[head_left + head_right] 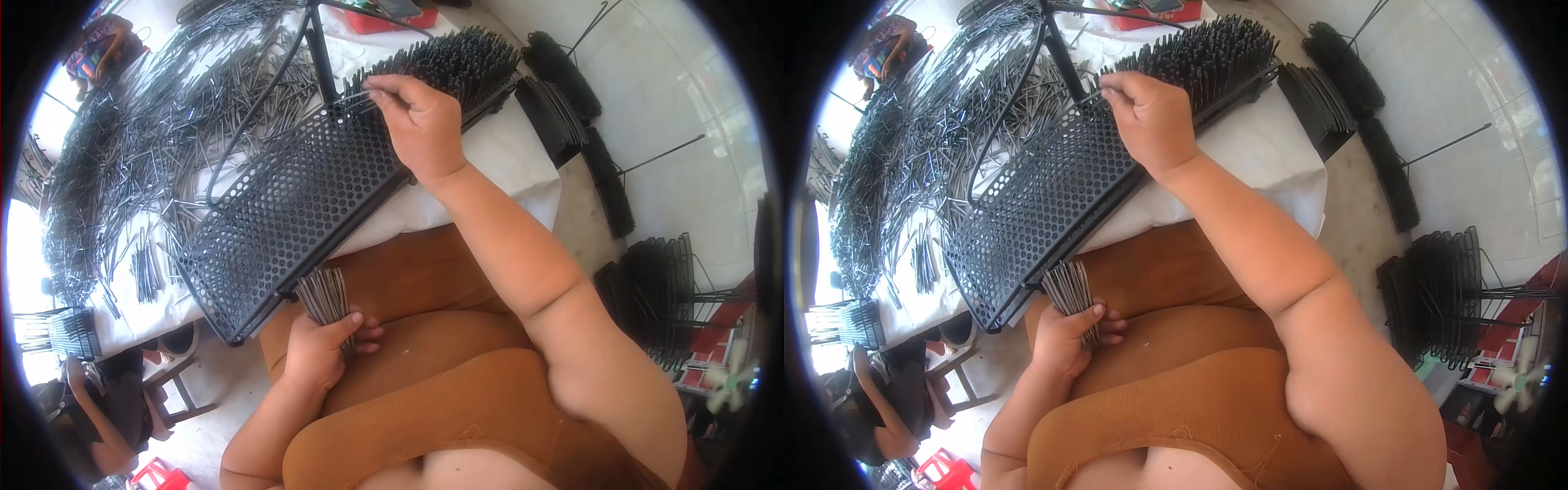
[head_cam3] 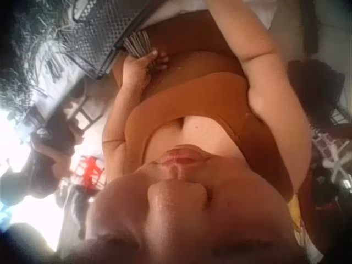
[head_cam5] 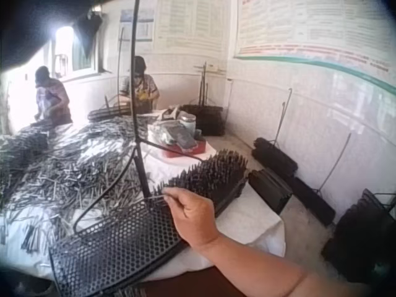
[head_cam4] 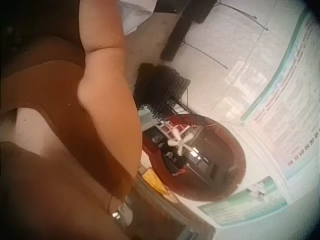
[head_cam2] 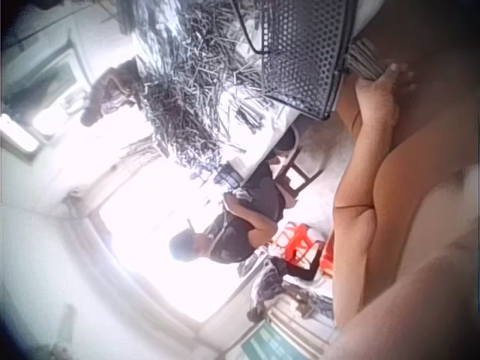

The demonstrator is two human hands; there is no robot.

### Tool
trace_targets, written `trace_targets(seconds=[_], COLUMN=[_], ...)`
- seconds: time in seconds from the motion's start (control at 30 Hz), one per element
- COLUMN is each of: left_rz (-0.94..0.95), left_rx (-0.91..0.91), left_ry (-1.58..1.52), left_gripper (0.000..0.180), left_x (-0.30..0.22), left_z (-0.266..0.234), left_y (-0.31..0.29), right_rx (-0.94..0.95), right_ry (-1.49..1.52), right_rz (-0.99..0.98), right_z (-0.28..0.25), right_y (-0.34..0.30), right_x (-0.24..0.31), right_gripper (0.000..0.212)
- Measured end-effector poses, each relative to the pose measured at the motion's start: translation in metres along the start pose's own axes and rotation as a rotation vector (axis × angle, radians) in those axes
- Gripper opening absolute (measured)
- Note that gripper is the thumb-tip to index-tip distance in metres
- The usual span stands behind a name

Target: The person inserts metal spikes into the holes of a rack by hand, repeatedly picks up bundles of metal spikes from the table, and continues inserting the spikes into the rack.

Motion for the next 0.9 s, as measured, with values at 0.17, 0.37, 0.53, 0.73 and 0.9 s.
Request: trace_targets(seconds=[0.17,0.37,0.53,0.73,0.9], left_rz=[0.008,0.018,0.003,0.000,-0.009], left_rx=[-0.010,-0.010,-0.019,-0.017,-0.033], left_ry=[-0.015,-0.016,-0.004,-0.001,-0.011], left_gripper=[0.010,0.009,0.009,0.009,0.009], left_x=[0.000,0.000,0.002,0.001,0.000], left_z=[-0.005,-0.008,-0.008,-0.007,-0.009], left_y=[-0.001,0.002,0.003,0.002,0.002], right_rx=[0.074,0.128,0.126,0.105,0.213], right_ry=[-0.105,-0.205,-0.389,-0.479,-0.497], right_rz=[-0.002,-0.112,-0.279,-0.404,-0.284], right_z=[0.006,0.015,0.039,0.055,0.059], right_y=[-0.001,0.001,0.018,0.039,0.038], right_x=[0.010,0.015,0.027,0.022,0.011], right_gripper=[0.013,0.015,0.014,0.007,0.011])
Point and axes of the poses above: each hand's wrist, its own y-axis towards the middle knuckle, its own z-axis out of the palm, x = y × z, the point moved 8 cm from there along y, towards the middle knuckle, and after that the axes turned 5 degrees about z, right-handed, at the moved point
